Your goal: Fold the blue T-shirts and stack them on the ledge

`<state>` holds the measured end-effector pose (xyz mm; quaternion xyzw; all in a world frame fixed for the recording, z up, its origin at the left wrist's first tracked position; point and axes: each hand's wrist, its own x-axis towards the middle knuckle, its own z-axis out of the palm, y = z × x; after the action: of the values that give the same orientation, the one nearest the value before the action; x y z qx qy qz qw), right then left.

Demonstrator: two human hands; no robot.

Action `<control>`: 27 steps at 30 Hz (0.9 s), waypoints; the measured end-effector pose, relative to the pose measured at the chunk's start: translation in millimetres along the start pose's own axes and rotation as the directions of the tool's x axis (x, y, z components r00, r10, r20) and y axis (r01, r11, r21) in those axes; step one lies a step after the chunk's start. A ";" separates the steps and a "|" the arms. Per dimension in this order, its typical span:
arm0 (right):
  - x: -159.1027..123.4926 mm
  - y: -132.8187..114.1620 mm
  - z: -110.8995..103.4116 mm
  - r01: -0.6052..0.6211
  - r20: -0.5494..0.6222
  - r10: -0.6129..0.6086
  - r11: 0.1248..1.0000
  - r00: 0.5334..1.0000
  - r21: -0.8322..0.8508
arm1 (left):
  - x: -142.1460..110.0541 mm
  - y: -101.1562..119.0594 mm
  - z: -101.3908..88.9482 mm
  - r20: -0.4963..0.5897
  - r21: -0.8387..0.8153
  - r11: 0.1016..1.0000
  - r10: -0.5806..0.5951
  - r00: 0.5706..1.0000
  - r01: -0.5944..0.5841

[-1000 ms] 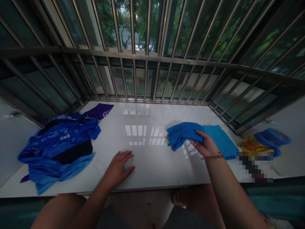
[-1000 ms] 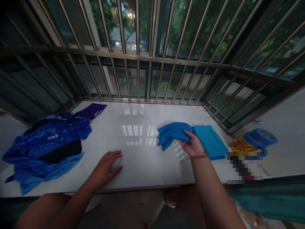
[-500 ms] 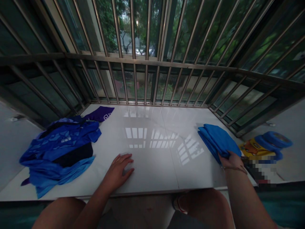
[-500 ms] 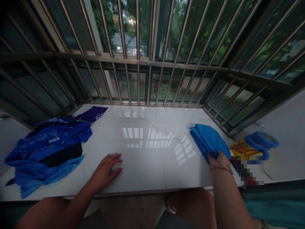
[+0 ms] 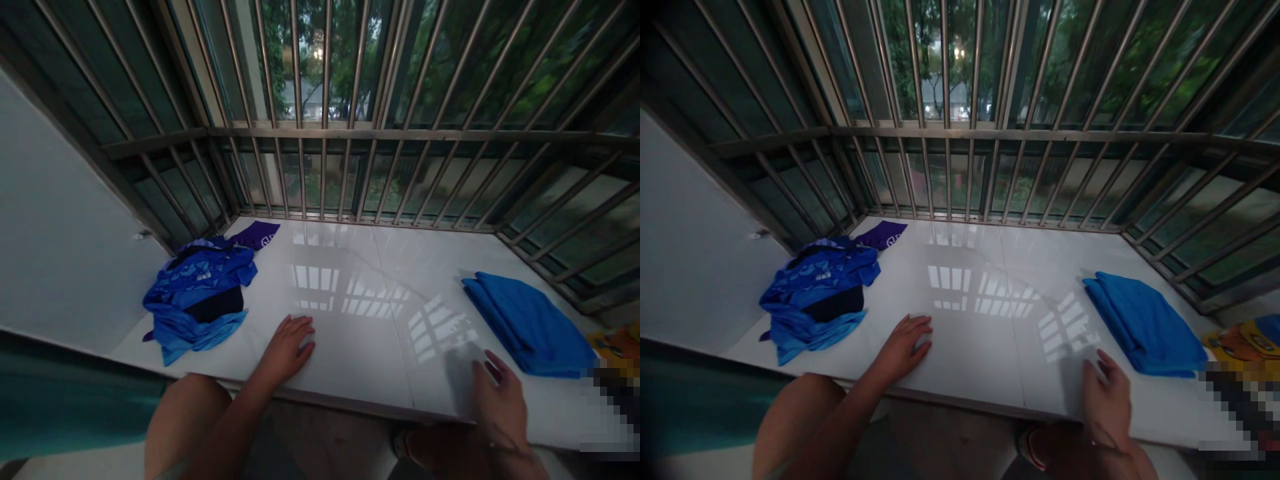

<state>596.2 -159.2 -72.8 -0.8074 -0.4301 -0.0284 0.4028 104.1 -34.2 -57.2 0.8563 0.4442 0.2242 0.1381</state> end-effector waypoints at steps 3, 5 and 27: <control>-33.2 -23.1 19.1 0.158 0.082 -0.152 0.985 0.985 -0.074 | 0.3 -1.1 0.5 0.008 0.002 1.000 -0.003 1.000 0.003; -42.6 -33.3 25.8 0.272 0.163 -0.253 0.957 0.954 -0.105 | 1.2 -1.0 2.3 0.005 -0.001 1.000 -0.001 1.000 0.001; -45.6 -35.6 26.1 0.260 0.154 -0.238 0.955 0.959 -0.144 | 7.4 -190.5 -242.3 -0.204 0.487 0.600 -0.628 0.751 0.635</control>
<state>534.2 -161.3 -86.0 -0.7770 -0.5509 -0.0592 0.2988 -148.1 89.0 70.5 0.6458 0.7619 0.0351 -0.0349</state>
